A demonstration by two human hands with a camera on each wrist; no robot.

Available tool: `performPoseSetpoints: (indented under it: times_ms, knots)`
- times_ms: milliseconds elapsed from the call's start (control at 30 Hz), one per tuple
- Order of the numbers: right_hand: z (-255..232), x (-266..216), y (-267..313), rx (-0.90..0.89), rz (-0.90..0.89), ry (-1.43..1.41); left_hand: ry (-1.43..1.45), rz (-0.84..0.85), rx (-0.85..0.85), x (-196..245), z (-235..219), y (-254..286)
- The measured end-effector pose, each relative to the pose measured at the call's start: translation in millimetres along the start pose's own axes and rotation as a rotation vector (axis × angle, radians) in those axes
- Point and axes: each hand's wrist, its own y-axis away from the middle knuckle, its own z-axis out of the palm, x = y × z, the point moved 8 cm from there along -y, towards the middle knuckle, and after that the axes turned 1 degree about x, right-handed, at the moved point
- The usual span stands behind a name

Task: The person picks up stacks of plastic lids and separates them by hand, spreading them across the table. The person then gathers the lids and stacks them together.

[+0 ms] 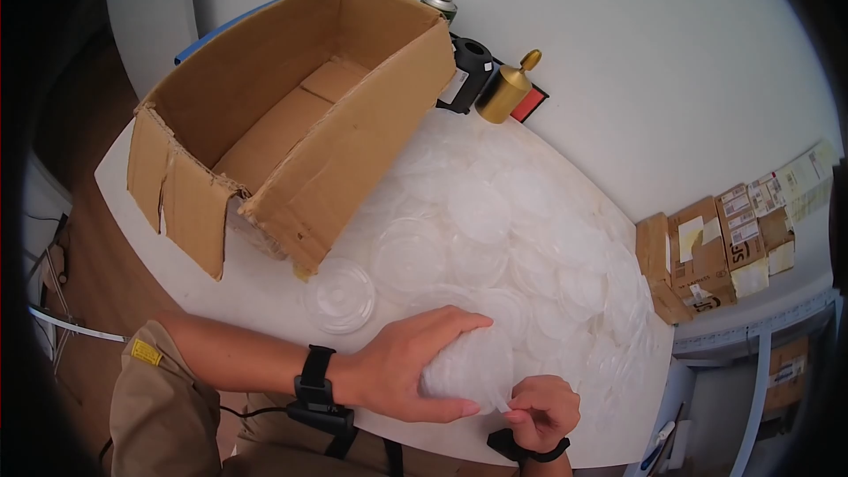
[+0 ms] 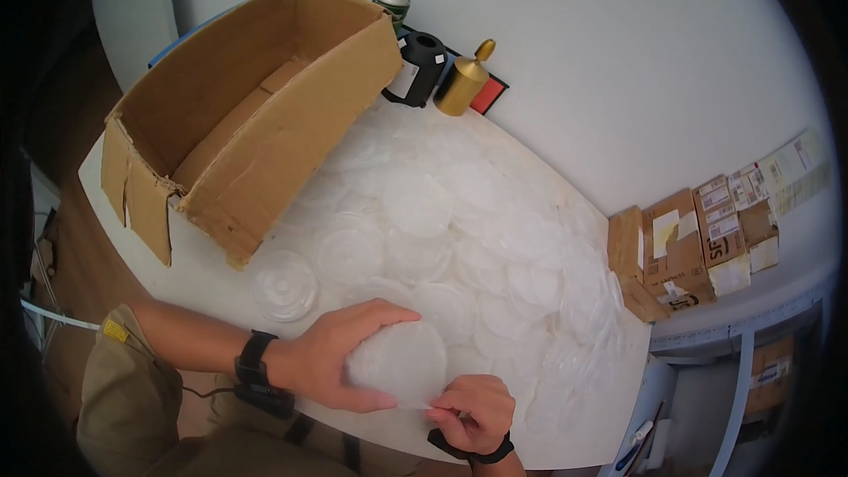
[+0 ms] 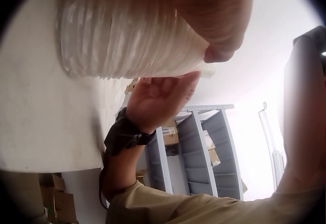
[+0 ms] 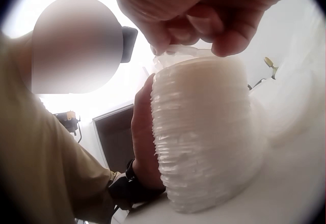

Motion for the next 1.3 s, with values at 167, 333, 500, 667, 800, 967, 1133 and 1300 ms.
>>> performPoseSetpoints:
  times_ms: [167, 333, 500, 667, 800, 967, 1133, 1300]
  knots:
    - [-40.3, 20.1, 29.8, 0.469, 0.247, -0.199, 0.019, 0.005, -0.010, -1.0, 0.7, 1.3]
    - [-93.7, 47.6, 25.8, 0.758, 0.328, -0.142, 0.053, -0.016, -0.038, -3.2, 1.7, 1.8]
    - [-150.9, 77.6, 48.7, 1.027, 0.409, 0.023, 0.058, -0.016, -0.067, -3.3, 2.6, 2.1]
    - [-133.3, 89.9, 40.9, 0.981, 0.559, -0.007, 0.052, 0.005, -0.044, -1.5, 1.1, 1.6]
    - [-98.0, 67.3, 19.1, 0.947, 0.516, -0.016, 0.032, -0.026, -0.045, -1.5, 1.0, 2.4]
    - [-63.3, 57.4, 23.1, 0.552, 0.338, -0.129, 0.009, -0.008, -0.021, -1.4, 1.7, 1.8]
    - [2.2, 7.8, 7.6, 0.064, 0.057, -0.057, 0.010, -0.016, -0.024, -4.0, 2.9, 2.2]
    - [9.2, -4.2, 1.4, -0.007, -0.020, 0.056, -0.037, -0.020, -0.029, -3.6, 3.0, 1.0]
